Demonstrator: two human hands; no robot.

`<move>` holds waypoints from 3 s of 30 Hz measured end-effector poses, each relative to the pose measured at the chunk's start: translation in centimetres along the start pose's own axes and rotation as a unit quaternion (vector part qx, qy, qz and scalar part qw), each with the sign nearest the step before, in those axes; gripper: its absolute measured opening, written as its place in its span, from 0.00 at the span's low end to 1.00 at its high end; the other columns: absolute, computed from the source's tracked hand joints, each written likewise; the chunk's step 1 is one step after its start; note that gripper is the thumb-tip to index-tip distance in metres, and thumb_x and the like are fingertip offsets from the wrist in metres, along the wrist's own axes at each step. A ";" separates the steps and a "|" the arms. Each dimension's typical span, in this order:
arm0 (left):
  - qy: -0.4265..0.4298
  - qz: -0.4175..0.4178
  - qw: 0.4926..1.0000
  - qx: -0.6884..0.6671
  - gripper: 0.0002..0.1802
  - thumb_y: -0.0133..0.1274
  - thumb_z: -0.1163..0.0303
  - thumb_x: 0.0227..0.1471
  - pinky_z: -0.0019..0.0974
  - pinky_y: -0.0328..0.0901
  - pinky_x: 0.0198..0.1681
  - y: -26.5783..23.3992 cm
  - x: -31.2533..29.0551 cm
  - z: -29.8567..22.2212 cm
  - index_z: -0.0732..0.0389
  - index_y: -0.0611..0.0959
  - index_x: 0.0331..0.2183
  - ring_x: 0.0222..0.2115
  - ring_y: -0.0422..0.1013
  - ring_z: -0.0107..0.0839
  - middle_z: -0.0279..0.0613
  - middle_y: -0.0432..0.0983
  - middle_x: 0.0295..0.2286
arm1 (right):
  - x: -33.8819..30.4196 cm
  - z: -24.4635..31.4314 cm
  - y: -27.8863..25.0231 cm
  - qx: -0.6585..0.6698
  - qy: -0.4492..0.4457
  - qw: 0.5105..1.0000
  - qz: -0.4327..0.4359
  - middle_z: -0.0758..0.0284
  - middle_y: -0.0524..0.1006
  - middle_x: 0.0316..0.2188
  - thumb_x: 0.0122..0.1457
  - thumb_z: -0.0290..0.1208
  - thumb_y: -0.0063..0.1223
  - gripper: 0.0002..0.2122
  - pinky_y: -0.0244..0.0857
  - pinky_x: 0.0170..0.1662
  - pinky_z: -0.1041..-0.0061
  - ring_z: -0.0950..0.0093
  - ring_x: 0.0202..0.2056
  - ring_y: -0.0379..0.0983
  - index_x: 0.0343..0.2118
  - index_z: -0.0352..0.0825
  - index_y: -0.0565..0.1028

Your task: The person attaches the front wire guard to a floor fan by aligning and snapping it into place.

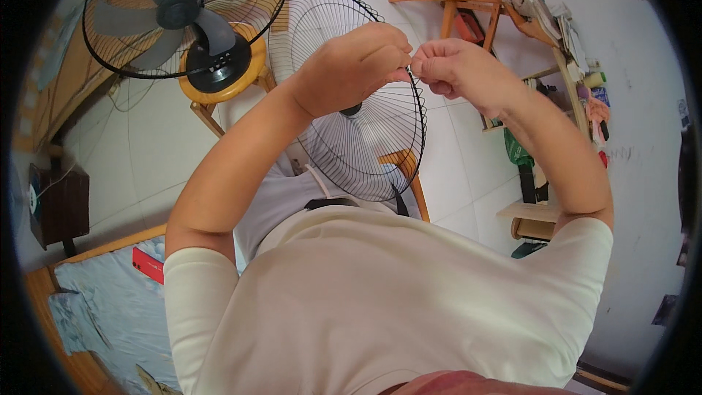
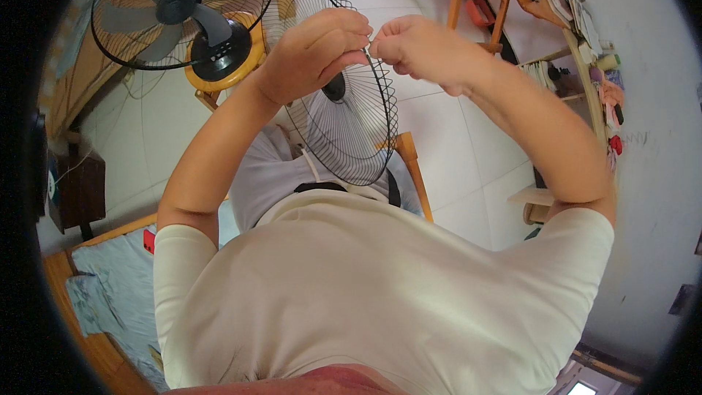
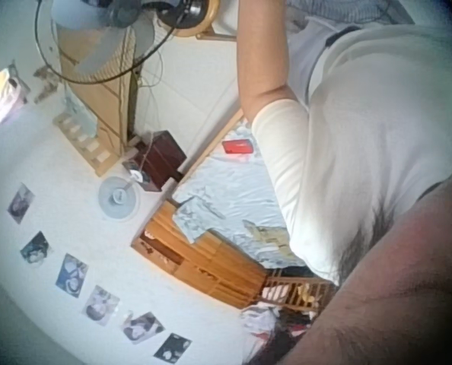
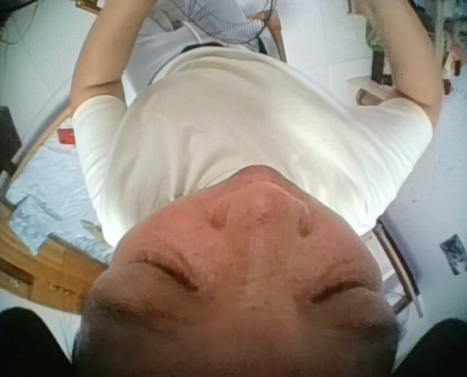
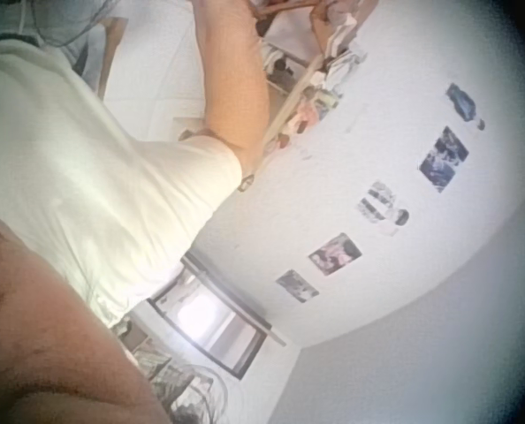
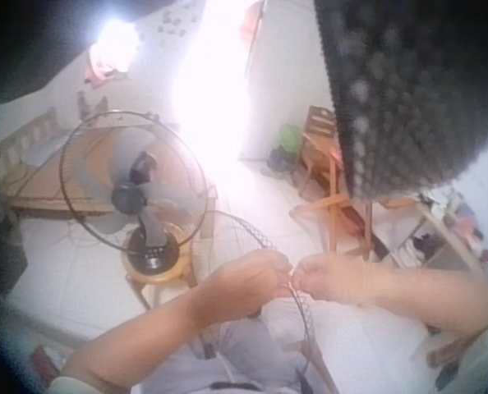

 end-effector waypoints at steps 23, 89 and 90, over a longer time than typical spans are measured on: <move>-0.013 -0.057 0.998 -0.033 0.12 0.58 0.76 0.41 0.39 0.66 0.41 -1.2 -0.6 0.5 0.64 0.74 0.32 0.36 0.71 0.44 0.46 0.74 0.34 | -4.5 4.1 2.4 -0.546 -0.652 0.488 -0.196 0.66 0.70 0.30 0.43 0.28 0.51 0.12 0.60 0.29 0.75 0.72 0.31 0.68 0.33 0.31 0.70; -0.012 -0.077 0.997 -0.009 0.13 0.60 0.75 0.39 0.37 0.68 0.39 -1.1 -1.1 -0.1 0.63 0.74 0.29 0.35 0.72 0.44 0.46 0.74 0.33 | -2.0 3.6 1.7 -0.325 -0.442 0.822 -0.151 0.62 0.68 0.21 0.55 0.26 0.46 0.05 0.60 0.27 0.69 0.66 0.23 0.66 0.27 0.31 0.68; -0.010 -0.072 0.997 -0.011 0.13 0.60 0.75 0.39 0.37 0.68 0.39 -1.1 -1.1 -0.2 0.63 0.74 0.29 0.35 0.72 0.44 0.46 0.74 0.33 | -1.4 3.5 1.5 -0.290 -0.383 0.869 -0.118 0.63 0.68 0.20 0.56 0.26 0.46 0.05 0.59 0.26 0.71 0.69 0.23 0.66 0.26 0.31 0.68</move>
Point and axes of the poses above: each hand's wrist, its own x-axis towards the middle knuckle, its own y-axis out of the palm, z = x × y, the point moved 6 cm from there along x, towards the middle knuckle
